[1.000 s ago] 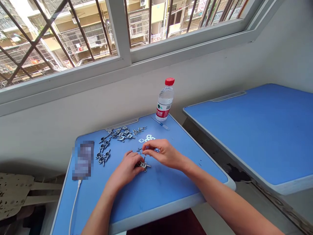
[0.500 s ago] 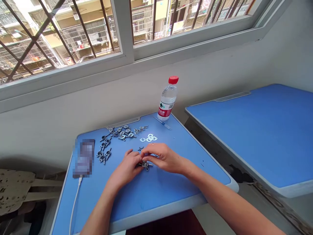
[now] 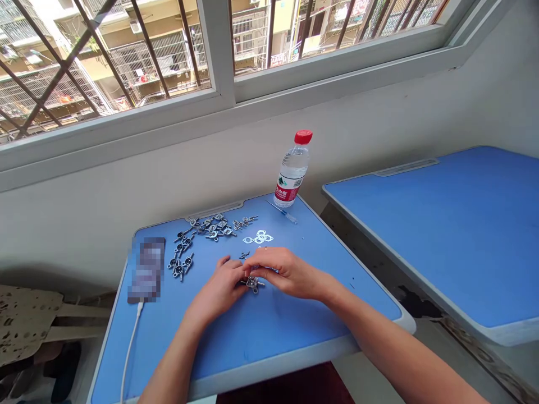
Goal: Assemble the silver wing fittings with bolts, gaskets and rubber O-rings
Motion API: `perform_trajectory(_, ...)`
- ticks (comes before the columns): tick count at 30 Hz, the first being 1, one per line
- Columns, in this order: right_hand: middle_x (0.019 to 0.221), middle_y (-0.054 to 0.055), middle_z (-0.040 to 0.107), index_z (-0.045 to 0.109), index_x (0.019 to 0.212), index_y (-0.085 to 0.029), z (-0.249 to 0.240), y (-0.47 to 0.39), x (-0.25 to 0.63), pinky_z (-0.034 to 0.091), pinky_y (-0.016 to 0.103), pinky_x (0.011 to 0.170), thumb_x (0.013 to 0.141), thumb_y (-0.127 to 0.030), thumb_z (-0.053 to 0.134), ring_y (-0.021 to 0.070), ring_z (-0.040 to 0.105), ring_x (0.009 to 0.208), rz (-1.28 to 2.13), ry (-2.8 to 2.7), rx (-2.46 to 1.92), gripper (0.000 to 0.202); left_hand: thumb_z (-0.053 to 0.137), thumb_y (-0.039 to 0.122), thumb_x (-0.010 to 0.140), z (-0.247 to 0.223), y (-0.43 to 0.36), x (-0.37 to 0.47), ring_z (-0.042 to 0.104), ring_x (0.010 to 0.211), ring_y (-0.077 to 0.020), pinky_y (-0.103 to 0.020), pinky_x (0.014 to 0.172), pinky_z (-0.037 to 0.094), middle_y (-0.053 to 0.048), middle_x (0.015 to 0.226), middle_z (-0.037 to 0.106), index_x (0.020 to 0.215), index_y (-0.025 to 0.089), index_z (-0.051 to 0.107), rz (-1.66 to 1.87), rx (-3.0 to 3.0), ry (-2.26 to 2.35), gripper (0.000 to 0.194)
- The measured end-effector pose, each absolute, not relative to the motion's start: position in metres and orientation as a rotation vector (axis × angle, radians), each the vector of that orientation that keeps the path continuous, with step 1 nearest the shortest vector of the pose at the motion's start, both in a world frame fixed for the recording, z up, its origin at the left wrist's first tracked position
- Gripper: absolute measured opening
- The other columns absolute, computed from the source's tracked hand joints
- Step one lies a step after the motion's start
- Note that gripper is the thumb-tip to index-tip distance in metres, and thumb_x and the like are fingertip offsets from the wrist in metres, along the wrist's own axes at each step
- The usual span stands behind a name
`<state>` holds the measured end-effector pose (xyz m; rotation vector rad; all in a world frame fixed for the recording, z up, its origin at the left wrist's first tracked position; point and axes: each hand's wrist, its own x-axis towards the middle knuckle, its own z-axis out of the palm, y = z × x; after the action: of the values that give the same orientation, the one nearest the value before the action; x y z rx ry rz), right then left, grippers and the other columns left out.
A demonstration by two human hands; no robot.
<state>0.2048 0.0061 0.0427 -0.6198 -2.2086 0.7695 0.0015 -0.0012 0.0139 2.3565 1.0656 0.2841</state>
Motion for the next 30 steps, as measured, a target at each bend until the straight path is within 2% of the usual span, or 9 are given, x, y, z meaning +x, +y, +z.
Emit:
perform_trajectory(10,0.083,0.004,0.072,0.068,0.107,-0.017,0.038,0.007,0.199,0.049,0.03,0.071,0.1,-0.021,0.047,0.015,0.059,0.073,0.662,-2.232,-0.582,0.022,0.061,0.009,0.085,0.023,-0.006,0.006,0.059,0.112,-0.0206,-0.053,0.118,0.02,-0.001,0.111,0.068,0.095,0.023,0.063,0.3,2.276,1.062,0.017)
perform_trajectory(17,0.085,0.005,0.073,0.066,0.111,-0.018,0.035,0.006,0.196,0.05,0.029,0.07,0.101,-0.021,0.044,0.0154,0.063,0.076,0.535,-2.228,-0.492,0.025,0.06,0.013,0.089,0.018,-0.005,0.008,0.064,0.104,-0.0207,-0.054,0.117,0.022,0.001,0.096,0.073,0.086,0.022,0.064,0.303,2.274,1.064,0.01)
perform_trajectory(21,0.094,0.009,0.072,0.063,0.117,-0.014,0.041,0.004,0.198,0.051,0.029,0.073,0.1,-0.016,0.04,0.017,0.063,0.085,0.644,-2.272,-0.448,0.029,0.063,0.013,0.088,0.015,-0.005,0.007,0.063,0.105,-0.0202,-0.054,0.117,0.022,0.0,0.102,0.073,0.091,0.022,0.064,0.311,2.275,1.062,0.009)
perform_trajectory(23,0.094,0.009,0.072,0.064,0.114,-0.015,0.042,0.004,0.198,0.051,0.028,0.075,0.1,-0.014,0.039,0.0167,0.063,0.085,0.676,-2.265,-0.445,0.029,0.064,0.014,0.088,0.013,-0.004,0.006,0.063,0.105,-0.0203,-0.053,0.117,0.023,0.0,0.101,0.072,0.092,0.022,0.064,0.316,2.296,1.062,0.009)
perform_trajectory(30,0.073,0.004,0.068,0.067,0.093,-0.017,0.038,0.003,0.195,0.048,0.027,0.068,0.1,-0.02,0.043,0.0154,0.058,0.068,0.531,-2.213,-0.562,0.025,0.061,0.013,0.089,0.018,-0.004,0.009,0.063,0.103,-0.021,-0.053,0.115,0.025,-0.002,0.107,0.07,0.091,0.023,0.067,0.297,2.358,1.055,0.011)
